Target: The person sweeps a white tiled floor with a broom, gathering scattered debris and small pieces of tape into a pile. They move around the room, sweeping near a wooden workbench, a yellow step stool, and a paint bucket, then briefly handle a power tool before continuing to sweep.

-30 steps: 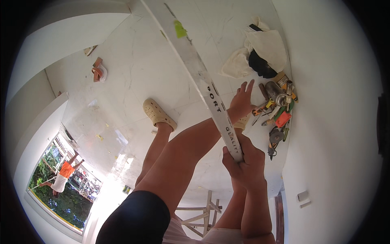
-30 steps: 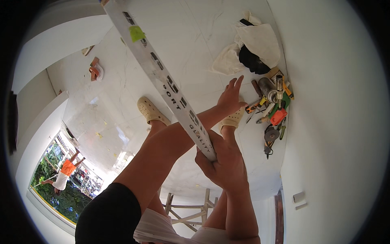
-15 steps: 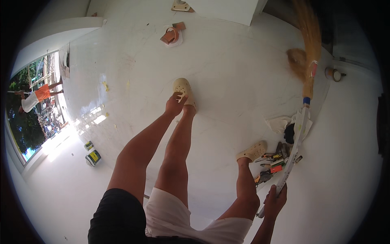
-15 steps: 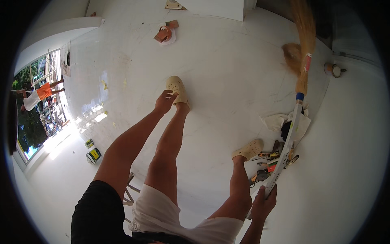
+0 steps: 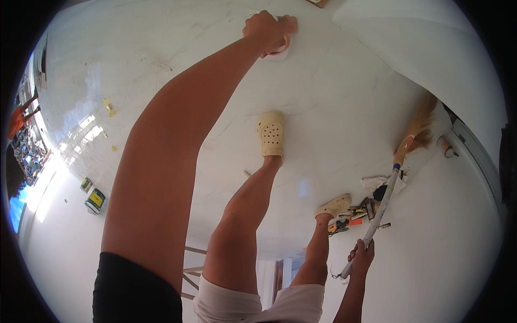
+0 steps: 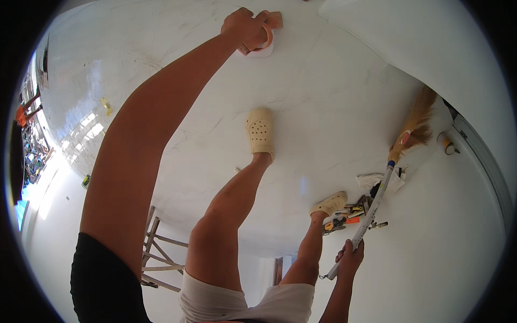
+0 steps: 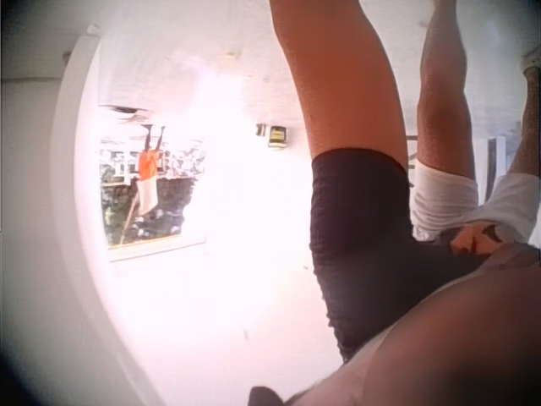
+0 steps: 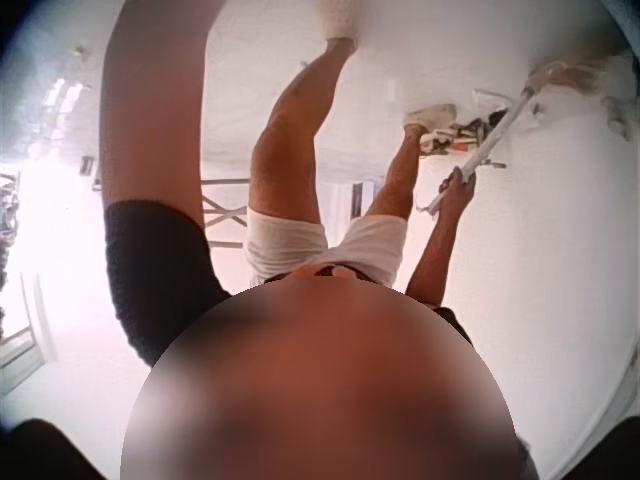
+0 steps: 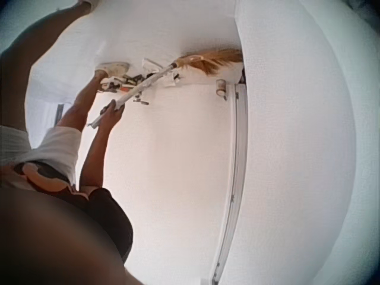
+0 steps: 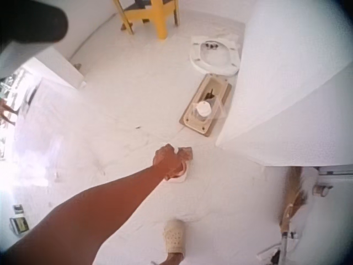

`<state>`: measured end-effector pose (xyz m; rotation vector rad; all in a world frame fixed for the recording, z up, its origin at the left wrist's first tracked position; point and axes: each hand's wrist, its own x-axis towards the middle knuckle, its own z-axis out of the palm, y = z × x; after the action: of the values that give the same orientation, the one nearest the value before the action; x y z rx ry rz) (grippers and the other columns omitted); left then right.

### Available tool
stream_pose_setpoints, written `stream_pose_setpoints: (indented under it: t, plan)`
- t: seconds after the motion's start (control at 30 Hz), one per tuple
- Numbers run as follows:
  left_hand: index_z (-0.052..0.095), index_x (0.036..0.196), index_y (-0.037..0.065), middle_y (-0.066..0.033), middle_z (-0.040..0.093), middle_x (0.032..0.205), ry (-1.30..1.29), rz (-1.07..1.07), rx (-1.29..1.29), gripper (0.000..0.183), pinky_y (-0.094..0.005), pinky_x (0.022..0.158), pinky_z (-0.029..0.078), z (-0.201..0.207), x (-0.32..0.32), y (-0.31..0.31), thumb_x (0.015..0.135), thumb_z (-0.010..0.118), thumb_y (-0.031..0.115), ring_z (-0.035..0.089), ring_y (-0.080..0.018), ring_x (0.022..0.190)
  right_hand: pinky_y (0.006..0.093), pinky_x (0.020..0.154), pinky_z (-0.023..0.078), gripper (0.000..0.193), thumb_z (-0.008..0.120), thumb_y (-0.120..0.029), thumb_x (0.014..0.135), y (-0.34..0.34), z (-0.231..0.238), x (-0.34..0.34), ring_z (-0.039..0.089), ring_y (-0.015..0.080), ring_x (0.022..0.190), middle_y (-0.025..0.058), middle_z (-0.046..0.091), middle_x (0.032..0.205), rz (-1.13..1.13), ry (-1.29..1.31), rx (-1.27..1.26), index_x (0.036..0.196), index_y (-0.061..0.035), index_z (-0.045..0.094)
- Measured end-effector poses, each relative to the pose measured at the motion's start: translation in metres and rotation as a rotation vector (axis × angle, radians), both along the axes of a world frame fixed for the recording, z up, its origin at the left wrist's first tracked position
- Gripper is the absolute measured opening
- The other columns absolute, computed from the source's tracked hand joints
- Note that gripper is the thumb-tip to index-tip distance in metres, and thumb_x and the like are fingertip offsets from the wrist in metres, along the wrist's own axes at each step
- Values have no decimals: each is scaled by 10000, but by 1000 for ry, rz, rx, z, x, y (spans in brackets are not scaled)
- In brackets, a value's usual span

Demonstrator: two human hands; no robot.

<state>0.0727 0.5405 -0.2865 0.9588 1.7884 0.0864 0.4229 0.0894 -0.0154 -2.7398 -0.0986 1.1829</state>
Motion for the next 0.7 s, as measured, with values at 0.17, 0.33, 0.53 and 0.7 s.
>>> stream_pose_setpoints:
  t: [0.17,0.33,0.53,0.7]
  plan:
    - [698,1101,69,-121,659,1103,385,-268,134,581,-458,801,550,-58,37,23,818,675,576,641,-304,1016,260,379,372,177,555,-117,935,6,-20,-19,425,84,450,14,442,717,-6,-18,-91,1081,-59,475]
    - [704,1033,44,-113,649,1089,-45,33,255,473,-414,911,491,-85,38,9,832,709,473,544,-280,1118,261,379,378,204,541,-102,942,16,-26,-25,425,83,454,17,448,722,-22,-13,-90,1125,-55,466]
    - [687,1097,18,-141,704,1073,-340,143,429,433,-388,862,537,-42,-24,-1,908,699,407,660,-288,1016,262,378,375,342,557,-91,950,14,-29,-17,422,80,453,11,453,713,-49,20,-83,1271,-34,452]
    - [668,1186,41,-114,711,1112,-184,-121,135,498,-340,881,519,-49,-54,-47,895,728,441,659,-218,1026,263,379,374,380,553,-89,946,15,-36,-20,420,81,451,13,449,708,-63,37,-78,1304,-45,434]
